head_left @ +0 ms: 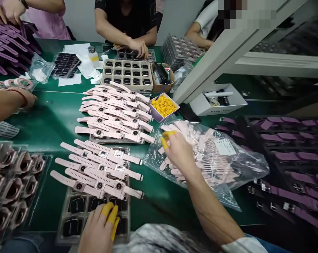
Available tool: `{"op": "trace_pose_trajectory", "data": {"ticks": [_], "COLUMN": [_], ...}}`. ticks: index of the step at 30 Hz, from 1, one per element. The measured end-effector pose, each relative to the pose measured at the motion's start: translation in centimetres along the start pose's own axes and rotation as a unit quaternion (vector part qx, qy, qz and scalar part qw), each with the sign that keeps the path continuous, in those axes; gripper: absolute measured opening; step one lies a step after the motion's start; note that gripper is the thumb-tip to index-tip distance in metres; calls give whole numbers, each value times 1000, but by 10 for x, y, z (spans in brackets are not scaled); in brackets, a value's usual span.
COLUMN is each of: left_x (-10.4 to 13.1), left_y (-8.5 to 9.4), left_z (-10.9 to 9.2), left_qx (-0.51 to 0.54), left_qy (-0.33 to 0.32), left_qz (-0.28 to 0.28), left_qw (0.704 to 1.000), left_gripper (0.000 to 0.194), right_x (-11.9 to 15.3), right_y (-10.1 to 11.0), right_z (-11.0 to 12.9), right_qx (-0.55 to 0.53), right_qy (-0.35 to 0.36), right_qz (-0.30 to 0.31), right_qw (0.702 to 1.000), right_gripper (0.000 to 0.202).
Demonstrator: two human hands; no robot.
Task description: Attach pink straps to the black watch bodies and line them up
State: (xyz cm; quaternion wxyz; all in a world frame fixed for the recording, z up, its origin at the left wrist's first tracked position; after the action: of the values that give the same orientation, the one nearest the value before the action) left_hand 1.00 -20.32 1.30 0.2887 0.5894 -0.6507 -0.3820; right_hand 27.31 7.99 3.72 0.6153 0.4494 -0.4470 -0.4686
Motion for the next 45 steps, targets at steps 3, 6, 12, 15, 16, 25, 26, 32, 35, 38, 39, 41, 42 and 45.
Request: {"op": "trace_pose_trajectory", "data": {"ticks": [3, 6, 12, 15, 16, 25, 26, 32, 35, 38, 39, 41, 42, 45], "left_x": [7, 1, -28, -33, -34, -98, -113, -169, -168, -165, -165, -164, -164, -164], "left_y": [-21, -13, 1, -3, -2, 49, 48, 18, 13, 11, 11, 10, 10, 7], "left_z": [-14, -14, -28, -30, -31, -31, -30, -23, -19, -18, -17, -17, -17, -14], "left_qx": [-132, -218, -237, -245, -240, 182, 218, 231, 239, 247, 249, 248, 245, 246], "left_qy": [-10, -17, -42, -35, -38, 140, 133, -42, -76, -63, -56, -48, -44, -36], "left_qz": [20, 67, 95, 79, 81, 87, 69, 76, 62, 42, 32, 14, 5, 1], "left_qw": [991, 973, 966, 966, 967, 969, 964, 969, 966, 966, 966, 968, 968, 968], "left_gripper": [22, 24, 22, 26, 25, 35, 35, 55, 57, 53, 51, 51, 51, 54], "right_x": [-34, -47, -34, -15, -7, 83, 89, 95, 93, 92, 91, 89, 87, 85], "right_y": [-5, -22, -24, -9, -3, -20, -26, -47, -53, -59, -61, -64, -64, -63], "right_z": [-26, -30, -31, -36, -37, 50, 64, 93, 90, 87, 87, 85, 84, 81], "right_qx": [48, 46, 0, -141, -209, -740, -751, -766, -767, -772, -775, -789, -797, -800], "right_qy": [-28, -16, 27, 32, 16, -9, -9, -4, 2, -24, -37, -63, -73, -60], "right_qz": [-33, -24, -7, -68, -99, 170, 220, 341, 347, 323, 315, 298, 289, 299], "right_qw": [998, 999, 1000, 987, 973, 650, 623, 544, 540, 547, 546, 533, 525, 516], "right_gripper": [36, 31, 25, 27, 27, 29, 29, 37, 40, 39, 38, 36, 35, 36]}}
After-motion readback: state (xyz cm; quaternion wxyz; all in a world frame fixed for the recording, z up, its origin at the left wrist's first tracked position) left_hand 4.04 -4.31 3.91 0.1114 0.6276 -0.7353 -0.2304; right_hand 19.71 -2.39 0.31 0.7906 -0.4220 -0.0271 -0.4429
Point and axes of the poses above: each hand's wrist, its own x-axis away from the middle knuckle, its own y-axis out of the back of the hand, z = x × y, the point moved 3 cm from there along -x, towards the middle knuckle, and after that the axes turned 1 degree about -z, right-handed, at the moved point
